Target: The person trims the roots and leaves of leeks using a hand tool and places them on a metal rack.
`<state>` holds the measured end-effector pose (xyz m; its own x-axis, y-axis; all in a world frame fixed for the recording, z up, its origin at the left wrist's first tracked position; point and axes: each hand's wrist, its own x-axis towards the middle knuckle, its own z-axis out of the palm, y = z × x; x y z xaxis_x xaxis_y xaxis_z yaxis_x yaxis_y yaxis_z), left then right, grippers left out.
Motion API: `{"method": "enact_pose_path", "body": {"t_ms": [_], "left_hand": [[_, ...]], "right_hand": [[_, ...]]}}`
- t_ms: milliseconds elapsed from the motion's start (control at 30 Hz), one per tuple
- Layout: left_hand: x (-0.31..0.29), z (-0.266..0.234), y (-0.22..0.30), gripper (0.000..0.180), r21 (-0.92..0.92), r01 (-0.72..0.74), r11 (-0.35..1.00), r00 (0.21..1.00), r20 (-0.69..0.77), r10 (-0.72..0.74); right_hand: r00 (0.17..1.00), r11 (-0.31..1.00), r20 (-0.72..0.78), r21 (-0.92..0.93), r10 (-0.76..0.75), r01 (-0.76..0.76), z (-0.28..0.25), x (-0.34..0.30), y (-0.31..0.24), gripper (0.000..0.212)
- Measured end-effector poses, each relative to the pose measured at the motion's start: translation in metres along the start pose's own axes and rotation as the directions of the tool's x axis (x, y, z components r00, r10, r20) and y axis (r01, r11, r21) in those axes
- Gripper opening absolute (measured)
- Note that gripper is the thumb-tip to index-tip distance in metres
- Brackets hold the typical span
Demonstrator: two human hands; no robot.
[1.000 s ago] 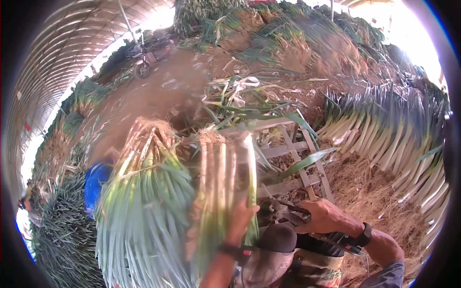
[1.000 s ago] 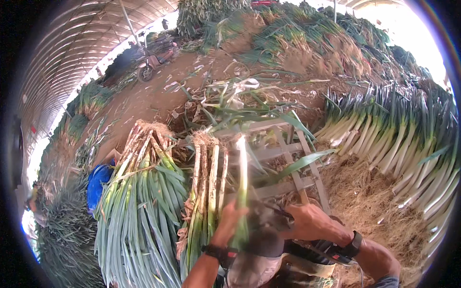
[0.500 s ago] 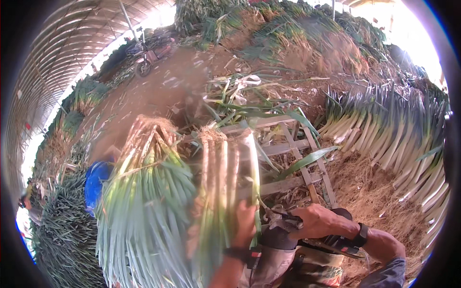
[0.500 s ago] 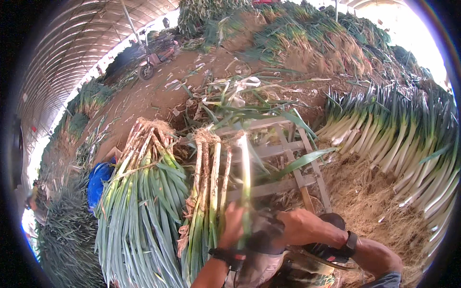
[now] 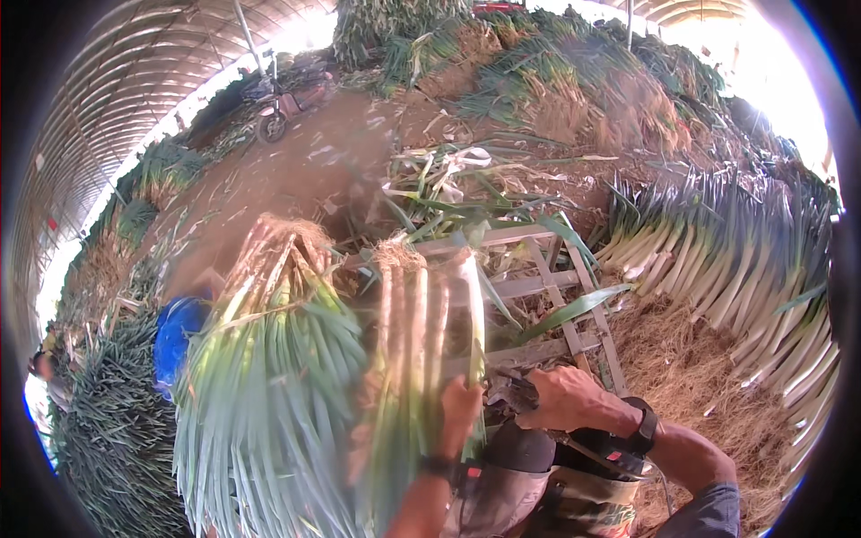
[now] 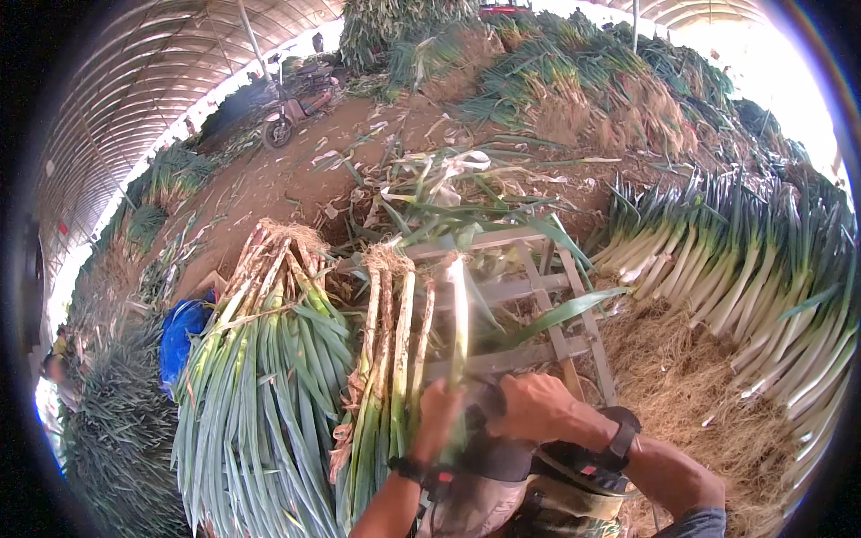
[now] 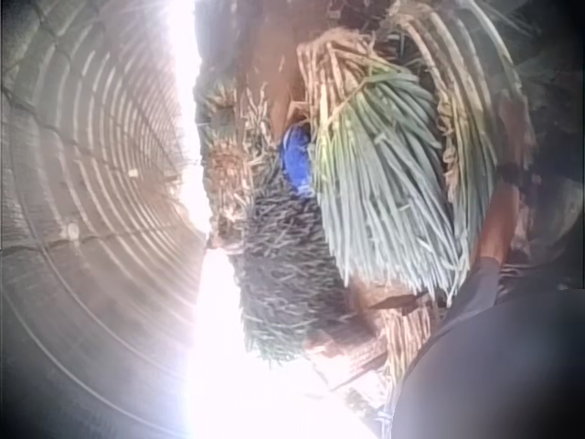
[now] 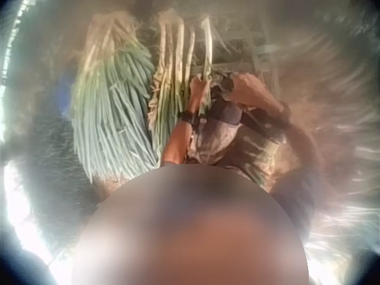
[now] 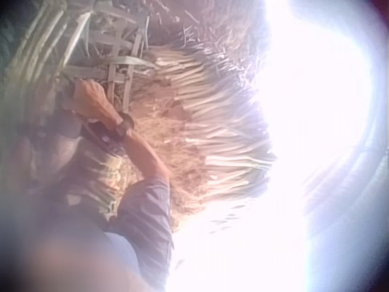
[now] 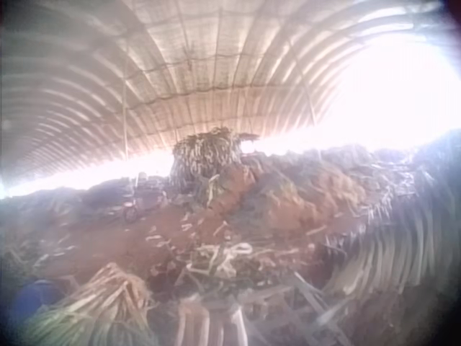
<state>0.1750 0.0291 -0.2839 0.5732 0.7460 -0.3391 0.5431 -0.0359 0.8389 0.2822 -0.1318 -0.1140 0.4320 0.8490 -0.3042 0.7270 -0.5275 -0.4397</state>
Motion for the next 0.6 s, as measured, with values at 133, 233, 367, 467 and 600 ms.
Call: {"method": "enact_pose_path", "body": {"t_ms": [133, 233, 367, 467, 600], "left_hand": [[0.008, -0.008, -0.011, 0.030, -0.143, 0.011, 0.990, 0.989, 0.145, 0.010], [0.003, -0.008, 0.001, 0.033, -0.334, 0.099, 0.937, 0.974, 0.226, -0.022], [0.018, 0.004, -0.025, 0.035, -0.187, 0.017, 0.982, 0.998, 0.065, -0.004], [0.021, 0.005, -0.025, 0.034, 0.194, -0.070, 0.979, 0.997, 0.041, 0.063], [0.011, 0.007, -0.016, 0.036, 0.167, -0.235, 0.958, 0.969, -0.043, 0.245]], "right_hand": [[0.999, 0.997, 0.043, 0.069, 0.016, -0.019, -0.016, -0.006, -0.005, 0.064], [0.999, 0.998, 0.020, 0.035, 0.049, -0.049, -0.005, -0.008, 0.011, 0.061], [0.998, 0.989, 0.048, 0.146, -0.028, 0.020, -0.004, -0.010, -0.001, 0.059], [0.998, 0.996, 0.040, 0.075, -0.045, 0.042, -0.007, -0.003, -0.005, 0.057], [0.993, 0.998, -0.104, 0.033, -0.058, 0.061, -0.003, 0.017, 0.002, 0.055]]}}
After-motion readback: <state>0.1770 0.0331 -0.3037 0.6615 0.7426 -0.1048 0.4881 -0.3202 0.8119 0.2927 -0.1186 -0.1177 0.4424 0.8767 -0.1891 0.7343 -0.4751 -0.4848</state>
